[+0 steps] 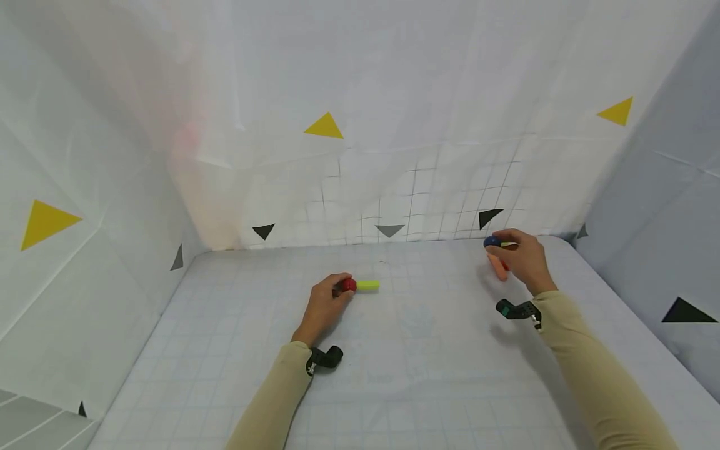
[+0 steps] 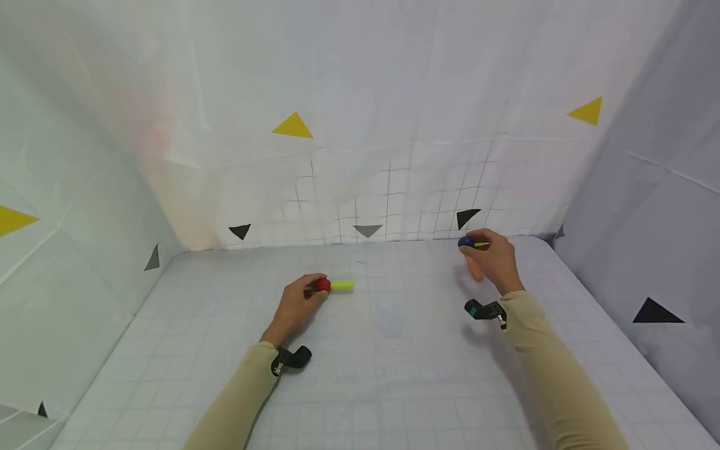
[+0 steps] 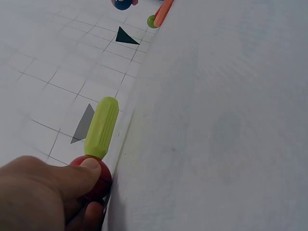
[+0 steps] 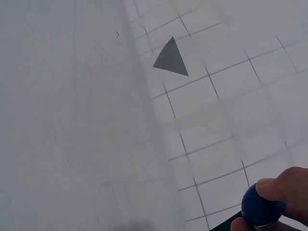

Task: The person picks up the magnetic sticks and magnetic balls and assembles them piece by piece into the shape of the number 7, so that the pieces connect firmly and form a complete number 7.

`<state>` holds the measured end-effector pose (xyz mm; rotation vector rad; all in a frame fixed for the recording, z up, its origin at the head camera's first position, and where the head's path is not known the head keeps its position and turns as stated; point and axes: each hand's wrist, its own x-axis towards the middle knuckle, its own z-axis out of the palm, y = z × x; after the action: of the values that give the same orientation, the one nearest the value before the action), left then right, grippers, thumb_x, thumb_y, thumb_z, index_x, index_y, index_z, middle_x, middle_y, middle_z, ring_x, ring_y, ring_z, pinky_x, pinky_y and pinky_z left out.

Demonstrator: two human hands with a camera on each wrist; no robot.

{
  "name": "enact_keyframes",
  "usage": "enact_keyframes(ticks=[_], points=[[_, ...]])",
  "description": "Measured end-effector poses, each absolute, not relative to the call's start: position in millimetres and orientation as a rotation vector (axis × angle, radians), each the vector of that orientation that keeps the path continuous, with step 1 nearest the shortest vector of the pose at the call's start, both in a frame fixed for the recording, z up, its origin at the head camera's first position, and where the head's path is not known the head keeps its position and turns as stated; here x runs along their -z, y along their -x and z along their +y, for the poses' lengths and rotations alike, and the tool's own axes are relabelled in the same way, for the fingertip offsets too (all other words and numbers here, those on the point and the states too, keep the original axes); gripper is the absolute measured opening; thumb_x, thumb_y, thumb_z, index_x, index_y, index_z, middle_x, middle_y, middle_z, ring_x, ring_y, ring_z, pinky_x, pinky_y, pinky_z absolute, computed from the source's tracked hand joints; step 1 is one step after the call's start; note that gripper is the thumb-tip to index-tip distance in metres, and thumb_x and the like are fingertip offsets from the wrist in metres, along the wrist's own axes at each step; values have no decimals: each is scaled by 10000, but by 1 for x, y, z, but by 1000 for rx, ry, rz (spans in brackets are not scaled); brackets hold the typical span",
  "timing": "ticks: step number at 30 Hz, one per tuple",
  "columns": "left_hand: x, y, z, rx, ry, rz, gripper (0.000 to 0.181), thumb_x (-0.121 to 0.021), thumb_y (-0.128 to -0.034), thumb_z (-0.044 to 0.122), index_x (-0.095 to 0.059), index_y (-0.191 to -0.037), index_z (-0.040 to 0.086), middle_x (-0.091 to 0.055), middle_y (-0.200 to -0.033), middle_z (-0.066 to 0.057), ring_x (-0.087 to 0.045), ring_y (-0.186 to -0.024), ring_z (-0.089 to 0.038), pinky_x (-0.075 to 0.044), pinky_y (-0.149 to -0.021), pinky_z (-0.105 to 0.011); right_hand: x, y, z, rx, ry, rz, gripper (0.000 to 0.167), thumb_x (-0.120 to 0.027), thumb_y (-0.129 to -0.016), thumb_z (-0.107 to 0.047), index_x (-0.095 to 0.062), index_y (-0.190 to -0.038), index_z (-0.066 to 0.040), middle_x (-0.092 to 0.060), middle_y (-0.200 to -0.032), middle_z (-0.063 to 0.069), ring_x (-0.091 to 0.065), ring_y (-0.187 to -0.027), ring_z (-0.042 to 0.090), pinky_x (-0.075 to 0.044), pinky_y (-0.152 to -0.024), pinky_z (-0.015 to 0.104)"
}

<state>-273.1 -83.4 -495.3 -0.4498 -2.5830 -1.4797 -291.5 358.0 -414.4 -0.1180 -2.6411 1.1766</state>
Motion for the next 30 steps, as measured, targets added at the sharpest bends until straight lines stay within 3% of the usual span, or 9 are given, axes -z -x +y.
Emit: enact_keyframes(ticks=[5,10,17,30], points=[[495,273,-83,1480,447,-2580,387,-750,-975,86,-669,-1353,70,-686,-1222,-62,-640,-1023,-203,-542,-904,-387,415,289,344,-1197,70,-2672,501,-754,-984,-308,-614,-1383,-40,-634,-1310,231,-600,-1146,404,-500,-921,546],[496,274,-83,1482,440,-2590,387,-746,-981,93,-667,-1359,82,-682,-1237,-57,-639,-1034,-198,-538,-912,-379,417,286,331,-1216,12,-2672,480,-763,-977,-279,-629,-1378,-51,-631,-1314,218,-613,-1124,388,-531,-819,479],[496,274,-83,1486,456,-2578,394,-744,-982,92,-661,-1366,62,-682,-1245,-72,-644,-1049,-208,-540,-918,-389,420,284,316,-1267,-41,-2662,451,-762,-974,-224,-637,-1370,-46,-637,-1287,204,-616,-1136,378,-522,-896,528],[497,276,-81,1487,466,-2576,391,-746,-977,79,-664,-1360,65,-684,-1219,-68,-633,-1026,-212,-532,-903,-386,426,282,291,-1355,-105,-2631,415,-780,-964,-237,-669,-1327,-70,-667,-1266,159,-627,-1102,336,-542,-868,431]])
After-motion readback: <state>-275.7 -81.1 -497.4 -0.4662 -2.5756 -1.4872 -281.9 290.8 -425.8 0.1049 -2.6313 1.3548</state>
